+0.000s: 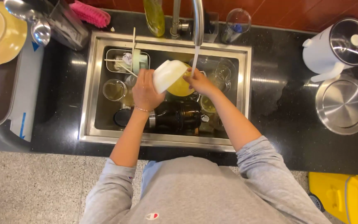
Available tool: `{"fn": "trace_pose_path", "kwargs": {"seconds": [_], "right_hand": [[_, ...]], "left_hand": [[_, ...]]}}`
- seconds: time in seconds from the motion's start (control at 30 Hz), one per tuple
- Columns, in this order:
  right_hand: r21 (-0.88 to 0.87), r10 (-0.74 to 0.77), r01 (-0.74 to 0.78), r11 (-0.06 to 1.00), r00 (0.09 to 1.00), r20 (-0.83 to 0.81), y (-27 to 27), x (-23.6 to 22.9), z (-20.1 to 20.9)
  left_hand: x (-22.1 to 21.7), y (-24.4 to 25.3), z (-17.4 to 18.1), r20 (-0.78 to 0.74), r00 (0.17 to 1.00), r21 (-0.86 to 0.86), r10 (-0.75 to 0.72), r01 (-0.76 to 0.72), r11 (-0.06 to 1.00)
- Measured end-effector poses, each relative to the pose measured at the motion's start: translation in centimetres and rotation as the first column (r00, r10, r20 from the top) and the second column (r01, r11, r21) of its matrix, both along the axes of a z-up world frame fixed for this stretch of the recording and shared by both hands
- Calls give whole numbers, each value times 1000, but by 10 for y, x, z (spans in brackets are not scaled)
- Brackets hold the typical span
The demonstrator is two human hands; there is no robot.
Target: Wash a bowl and glasses in a commercial sink and handle a juicer component.
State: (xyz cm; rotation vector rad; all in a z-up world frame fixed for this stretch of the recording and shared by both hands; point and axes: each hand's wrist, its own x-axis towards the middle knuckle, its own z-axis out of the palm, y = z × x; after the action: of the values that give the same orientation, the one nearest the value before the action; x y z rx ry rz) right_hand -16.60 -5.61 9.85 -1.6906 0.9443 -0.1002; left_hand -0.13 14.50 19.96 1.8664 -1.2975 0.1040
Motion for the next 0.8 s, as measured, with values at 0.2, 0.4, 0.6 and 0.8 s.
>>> {"fn": "trace_pose_path", "kwargs": {"seconds": [0.2, 0.4, 0.6, 0.8], "right_hand": [[395, -175, 91, 914, 967, 183, 13, -27, -34], [-223, -117, 180, 958, 956, 269, -21, -93, -176], [292, -380, 348, 891, 923, 59, -2, -89, -125], [388, -460, 410, 825, 887, 41, -3, -94, -147]], "left_hand": [[7, -74, -125, -599, 785, 232, 158, -18, 973], [-12, -125, -169, -621, 772, 438, 132, 202, 876], [-20, -152, -194, -378, 919, 662, 110, 186, 726], [-24, -155, -194, -454, 890, 666, 45, 306, 680]]}}
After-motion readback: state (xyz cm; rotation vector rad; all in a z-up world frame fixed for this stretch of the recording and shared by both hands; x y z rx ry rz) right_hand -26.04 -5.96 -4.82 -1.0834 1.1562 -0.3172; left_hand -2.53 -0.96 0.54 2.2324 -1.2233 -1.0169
